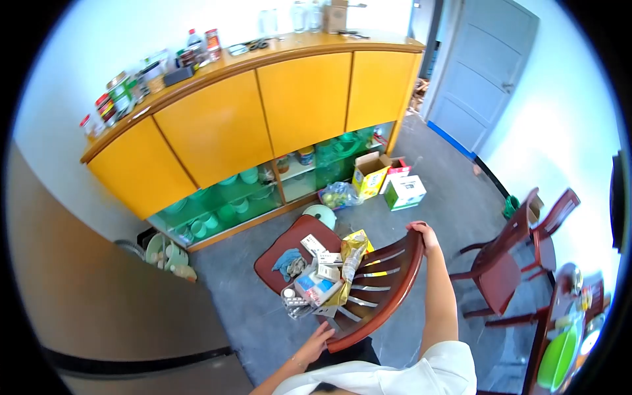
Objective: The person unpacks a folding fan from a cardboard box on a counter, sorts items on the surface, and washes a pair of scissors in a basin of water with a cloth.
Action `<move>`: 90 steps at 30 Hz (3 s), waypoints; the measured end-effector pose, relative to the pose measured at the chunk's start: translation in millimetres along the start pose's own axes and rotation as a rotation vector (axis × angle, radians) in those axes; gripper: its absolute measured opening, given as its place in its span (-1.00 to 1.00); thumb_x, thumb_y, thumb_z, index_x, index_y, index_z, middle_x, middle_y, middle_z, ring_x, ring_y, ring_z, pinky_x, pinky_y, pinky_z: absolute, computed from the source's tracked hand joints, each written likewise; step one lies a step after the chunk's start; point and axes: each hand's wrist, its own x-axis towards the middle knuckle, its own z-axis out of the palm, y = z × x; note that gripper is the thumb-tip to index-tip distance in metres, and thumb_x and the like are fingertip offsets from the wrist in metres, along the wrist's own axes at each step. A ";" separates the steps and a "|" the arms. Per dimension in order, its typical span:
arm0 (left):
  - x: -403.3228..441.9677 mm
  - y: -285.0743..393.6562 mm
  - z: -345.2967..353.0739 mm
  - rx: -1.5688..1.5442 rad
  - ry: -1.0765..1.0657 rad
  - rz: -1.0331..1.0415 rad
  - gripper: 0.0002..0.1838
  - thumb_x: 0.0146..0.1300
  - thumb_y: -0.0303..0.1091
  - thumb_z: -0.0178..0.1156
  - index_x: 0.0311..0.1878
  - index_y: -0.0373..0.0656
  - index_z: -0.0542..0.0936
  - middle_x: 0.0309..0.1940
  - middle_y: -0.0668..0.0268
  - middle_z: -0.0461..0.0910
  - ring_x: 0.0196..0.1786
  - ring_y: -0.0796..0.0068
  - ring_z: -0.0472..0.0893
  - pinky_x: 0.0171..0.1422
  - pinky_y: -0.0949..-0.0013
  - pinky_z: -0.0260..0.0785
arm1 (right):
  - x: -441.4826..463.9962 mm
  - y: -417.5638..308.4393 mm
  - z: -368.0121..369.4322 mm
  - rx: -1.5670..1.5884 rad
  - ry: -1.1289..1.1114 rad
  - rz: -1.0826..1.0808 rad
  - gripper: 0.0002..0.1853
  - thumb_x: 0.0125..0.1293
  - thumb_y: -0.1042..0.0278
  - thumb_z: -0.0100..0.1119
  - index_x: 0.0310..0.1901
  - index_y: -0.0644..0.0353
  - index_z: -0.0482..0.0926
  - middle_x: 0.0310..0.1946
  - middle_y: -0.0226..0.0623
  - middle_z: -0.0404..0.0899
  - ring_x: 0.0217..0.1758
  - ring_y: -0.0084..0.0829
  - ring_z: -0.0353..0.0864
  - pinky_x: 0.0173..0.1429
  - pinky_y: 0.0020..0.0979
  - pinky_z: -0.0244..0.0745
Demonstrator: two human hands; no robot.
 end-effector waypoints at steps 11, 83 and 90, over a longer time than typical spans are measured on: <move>22.5 -64.5 47.0 -0.238 0.390 0.997 -0.50 0.21 0.01 -0.20 -0.33 -0.29 0.51 -0.32 0.10 0.53 -0.14 0.30 0.46 0.08 0.27 0.23 | 42.9 16.6 -19.4 0.161 -0.506 -0.118 -0.60 0.11 0.06 -0.13 -0.67 0.23 0.37 -0.67 -0.22 0.37 -0.48 -0.32 0.37 -0.17 -0.35 0.29; 38.4 -347.8 414.8 0.787 -0.825 -0.379 -0.58 0.04 -0.05 -0.14 -0.58 -0.24 0.46 -0.58 0.20 0.45 -0.40 0.40 0.44 -0.18 0.40 0.27 | -800.0 171.3 -336.7 0.503 1.649 -0.725 -0.77 0.04 0.24 -0.16 -0.66 0.15 0.26 -0.65 -0.31 0.27 -0.52 -0.39 0.28 -0.21 -0.35 0.25; 80.5 -403.5 467.3 0.807 -0.914 -0.376 -0.59 0.06 -0.07 -0.13 -0.59 -0.25 0.46 -0.58 0.20 0.45 -0.39 0.41 0.45 -0.16 0.41 0.25 | -797.8 189.0 -386.9 0.565 1.684 -0.764 -0.79 0.03 0.26 -0.14 -0.65 0.16 0.27 -0.64 -0.31 0.26 -0.49 -0.39 0.28 -0.19 -0.36 0.25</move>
